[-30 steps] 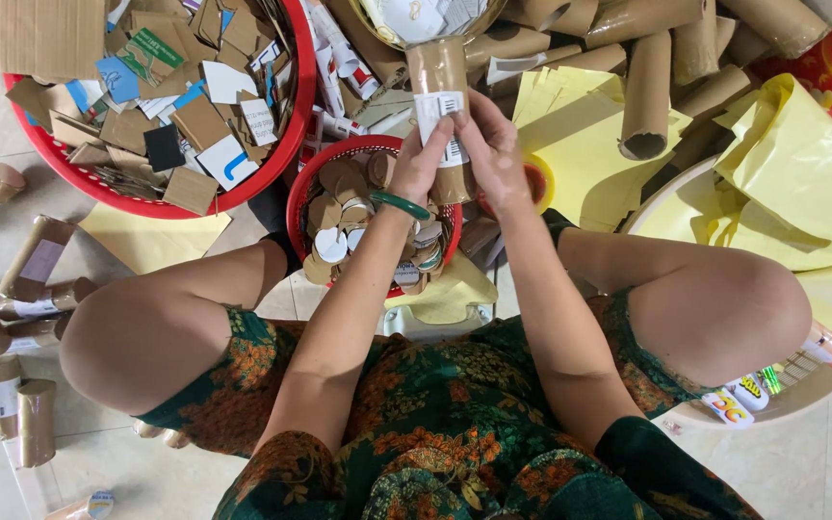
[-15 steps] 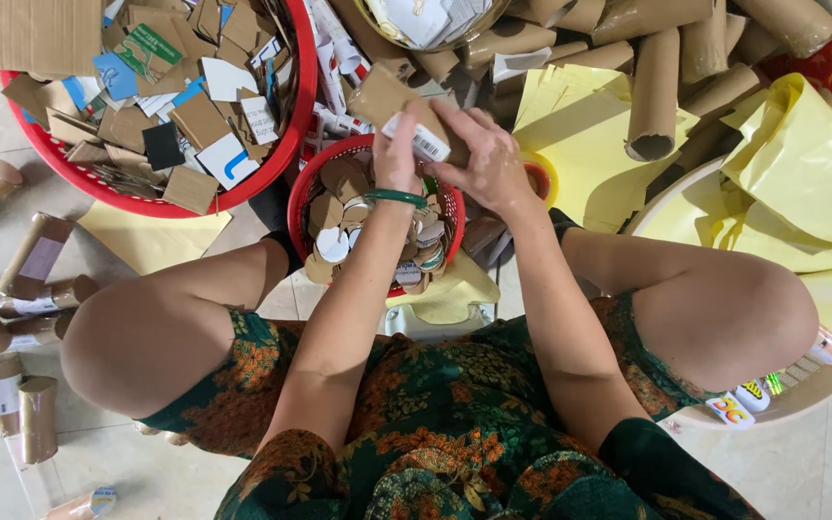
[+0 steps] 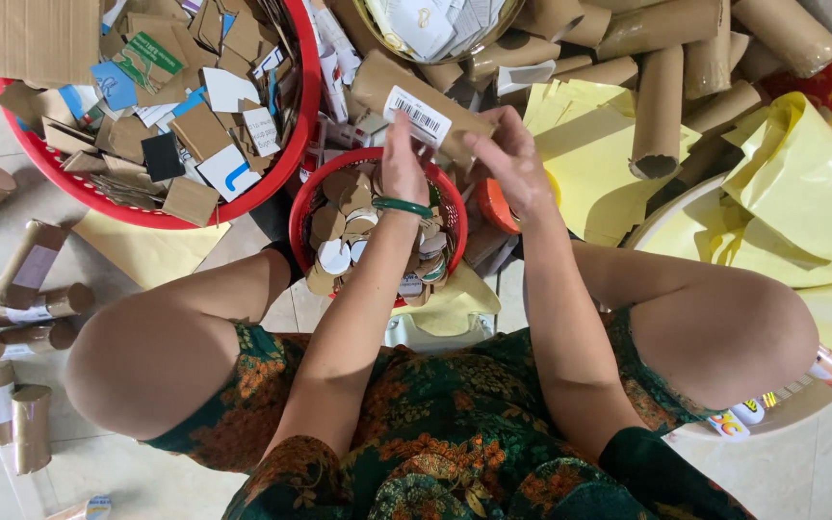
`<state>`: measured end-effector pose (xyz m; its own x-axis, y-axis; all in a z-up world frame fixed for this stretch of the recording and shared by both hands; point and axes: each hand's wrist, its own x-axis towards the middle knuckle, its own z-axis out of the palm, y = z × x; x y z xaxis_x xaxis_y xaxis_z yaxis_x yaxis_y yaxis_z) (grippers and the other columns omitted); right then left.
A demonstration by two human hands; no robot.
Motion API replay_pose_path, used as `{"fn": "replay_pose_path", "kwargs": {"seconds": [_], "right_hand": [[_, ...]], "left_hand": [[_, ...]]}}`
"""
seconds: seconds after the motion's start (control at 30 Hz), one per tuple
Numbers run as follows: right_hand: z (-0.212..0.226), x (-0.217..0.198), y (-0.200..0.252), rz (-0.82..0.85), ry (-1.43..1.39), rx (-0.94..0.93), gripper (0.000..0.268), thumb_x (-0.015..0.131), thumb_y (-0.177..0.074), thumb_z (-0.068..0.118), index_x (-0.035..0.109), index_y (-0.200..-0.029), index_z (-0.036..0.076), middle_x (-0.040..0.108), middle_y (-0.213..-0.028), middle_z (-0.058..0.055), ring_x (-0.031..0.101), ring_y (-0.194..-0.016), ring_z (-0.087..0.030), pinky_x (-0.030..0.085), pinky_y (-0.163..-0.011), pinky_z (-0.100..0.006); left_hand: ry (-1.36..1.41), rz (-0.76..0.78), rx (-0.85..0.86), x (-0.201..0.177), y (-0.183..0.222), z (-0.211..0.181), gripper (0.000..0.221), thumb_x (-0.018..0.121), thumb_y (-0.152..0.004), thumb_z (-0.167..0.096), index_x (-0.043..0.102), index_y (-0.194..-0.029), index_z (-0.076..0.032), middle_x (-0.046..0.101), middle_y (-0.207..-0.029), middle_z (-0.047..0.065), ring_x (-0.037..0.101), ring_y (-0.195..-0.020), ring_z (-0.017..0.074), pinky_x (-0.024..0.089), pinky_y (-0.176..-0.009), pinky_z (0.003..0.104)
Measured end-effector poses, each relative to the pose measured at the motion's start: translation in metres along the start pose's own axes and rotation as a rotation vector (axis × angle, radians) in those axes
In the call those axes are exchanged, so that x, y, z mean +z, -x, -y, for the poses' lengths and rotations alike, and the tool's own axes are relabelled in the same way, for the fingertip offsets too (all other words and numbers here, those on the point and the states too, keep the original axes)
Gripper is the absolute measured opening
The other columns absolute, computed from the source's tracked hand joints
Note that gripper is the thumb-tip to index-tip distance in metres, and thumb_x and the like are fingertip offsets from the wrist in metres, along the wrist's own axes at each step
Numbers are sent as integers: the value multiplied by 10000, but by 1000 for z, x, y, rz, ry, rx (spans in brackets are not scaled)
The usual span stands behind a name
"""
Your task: Affixing labels to small cardboard tubes and packing them for shipment.
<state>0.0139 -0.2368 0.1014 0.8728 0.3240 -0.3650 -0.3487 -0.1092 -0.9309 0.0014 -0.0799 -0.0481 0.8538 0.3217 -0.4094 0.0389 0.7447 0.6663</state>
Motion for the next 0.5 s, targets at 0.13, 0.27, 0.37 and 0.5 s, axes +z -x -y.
{"fn": "replay_pose_path", "kwargs": {"seconds": [0.13,0.27,0.37,0.5], "right_hand": [[1,0,-11,52,-69,-77,397,811,-900,188,600,-1211,62,680,-1152,-73,667,-987,-150,577,-783,-302],[-19,9,-34,-73,-262,-50,432,806,-883,158,604,-1257,84,662,-1164,-55,678,-1001,-166,595,-794,-320],[-56,14,-62,-279,-535,-26,448,789,-908,172,563,-1285,86,667,-1181,-82,681,-1009,-210,608,-808,-378],[-25,45,-53,-135,-786,-104,543,773,-966,253,470,-1393,113,612,-1308,-94,619,-1154,-252,574,-952,-468]], "left_hand": [[231,5,-49,12,8,-31,713,562,-976,-563,426,-1498,-95,540,-1449,99,511,-1347,269,388,-1153,448],[336,-28,-163,12,8,-40,816,373,-961,-705,463,-1453,-60,632,-1334,135,550,-1233,282,402,-1030,425],[232,-19,-211,-12,0,2,829,370,-999,-697,483,-1447,-9,660,-1319,177,574,-1193,288,415,-1016,405],[211,-83,-291,-43,-10,58,615,508,-1083,-517,503,-1436,-13,621,-1272,154,600,-1098,248,454,-938,415]]}}
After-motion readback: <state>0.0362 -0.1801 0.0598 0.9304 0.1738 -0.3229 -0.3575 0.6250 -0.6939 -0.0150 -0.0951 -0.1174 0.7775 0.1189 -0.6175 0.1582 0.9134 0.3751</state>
